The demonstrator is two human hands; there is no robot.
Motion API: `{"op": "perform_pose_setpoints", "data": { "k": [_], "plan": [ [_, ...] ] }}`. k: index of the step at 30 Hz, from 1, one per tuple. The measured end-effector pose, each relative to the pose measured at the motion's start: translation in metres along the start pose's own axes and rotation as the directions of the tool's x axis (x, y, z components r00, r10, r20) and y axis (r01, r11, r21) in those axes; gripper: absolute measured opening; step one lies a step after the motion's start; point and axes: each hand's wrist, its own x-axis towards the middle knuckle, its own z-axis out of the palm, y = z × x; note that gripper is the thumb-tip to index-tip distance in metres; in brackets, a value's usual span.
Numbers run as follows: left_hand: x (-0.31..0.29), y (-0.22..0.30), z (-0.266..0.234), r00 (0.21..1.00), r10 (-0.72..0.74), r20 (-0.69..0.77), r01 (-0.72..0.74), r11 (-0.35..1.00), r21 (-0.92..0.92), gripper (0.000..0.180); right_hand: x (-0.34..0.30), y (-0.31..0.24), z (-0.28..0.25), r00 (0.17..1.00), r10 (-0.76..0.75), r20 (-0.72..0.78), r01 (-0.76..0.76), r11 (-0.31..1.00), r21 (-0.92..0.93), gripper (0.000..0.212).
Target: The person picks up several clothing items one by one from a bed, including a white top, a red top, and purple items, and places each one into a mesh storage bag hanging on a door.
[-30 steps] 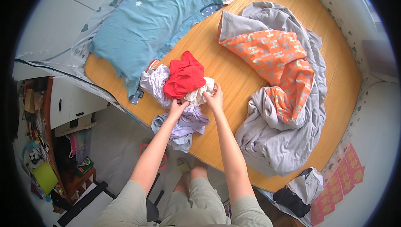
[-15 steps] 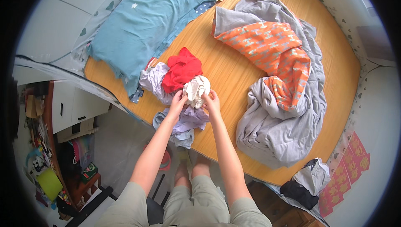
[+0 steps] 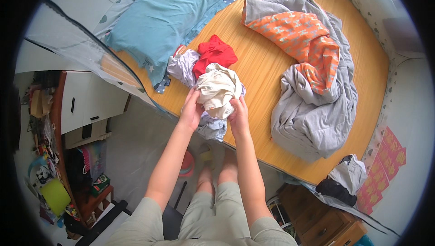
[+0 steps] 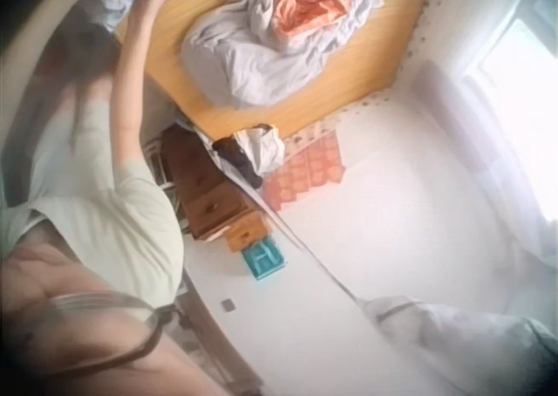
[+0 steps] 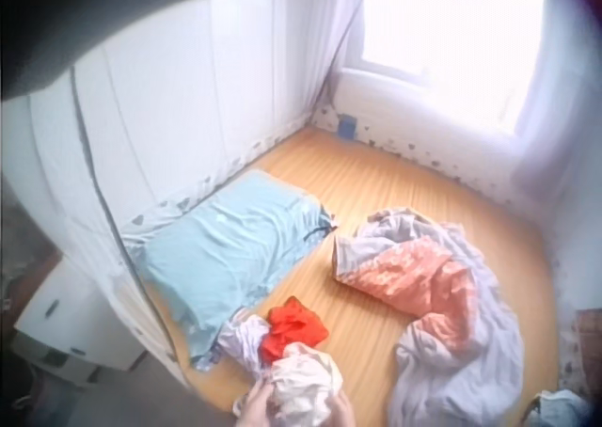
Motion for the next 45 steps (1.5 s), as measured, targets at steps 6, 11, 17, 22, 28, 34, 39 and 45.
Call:
{"op": "perform_pose_setpoints", "data": {
  "k": [6, 11, 17, 22, 28, 34, 39, 45],
  "plan": [
    [-0.053, 0.028, -0.011, 0.992, -0.058, 0.113, 0.081, 0.975, -0.208, 0.033, -0.054, -0.003, 0.019, 0.999, -0.003, 0.042, 0.003, 1.0, 0.008, 0.051],
    [-0.106, 0.051, -0.003, 0.99, -0.066, 0.124, 0.089, 0.977, -0.193, 0.034, -0.106, -0.02, 0.038, 0.994, -0.008, 0.107, 0.002, 0.998, 0.06, 0.05],
    [-0.178, 0.075, 0.019, 0.992, -0.046, 0.115, 0.071, 0.973, -0.221, 0.039, -0.17, -0.03, 0.052, 0.975, 0.038, 0.22, -0.038, 0.999, -0.006, 0.058],
    [-0.229, 0.086, 0.034, 0.985, -0.088, 0.15, 0.118, 0.972, -0.204, 0.037, -0.24, -0.038, 0.064, 0.979, -0.005, 0.203, 0.02, 0.997, -0.073, 0.074],
    [-0.282, 0.074, 0.048, 0.969, -0.115, 0.221, 0.178, 0.94, -0.292, 0.035, -0.318, -0.046, 0.068, 0.967, 0.053, 0.248, -0.033, 0.996, -0.083, 0.076],
    [-0.322, 0.068, 0.056, 0.893, -0.131, 0.431, 0.271, 0.921, -0.281, 0.038, -0.365, -0.056, 0.051, 0.982, -0.057, 0.181, 0.057, 0.998, 0.005, 0.064],
    [-0.358, 0.078, 0.08, 0.849, -0.115, 0.516, 0.24, 0.954, -0.181, 0.052, -0.399, -0.073, 0.041, 0.977, -0.16, 0.142, 0.155, 0.987, 0.051, 0.057],
    [-0.383, 0.076, 0.117, 0.717, -0.079, 0.693, 0.18, 0.981, -0.074, 0.089, -0.44, -0.092, 0.023, 0.948, -0.315, 0.053, 0.31, 0.947, 0.085, 0.047]
  ]
}}
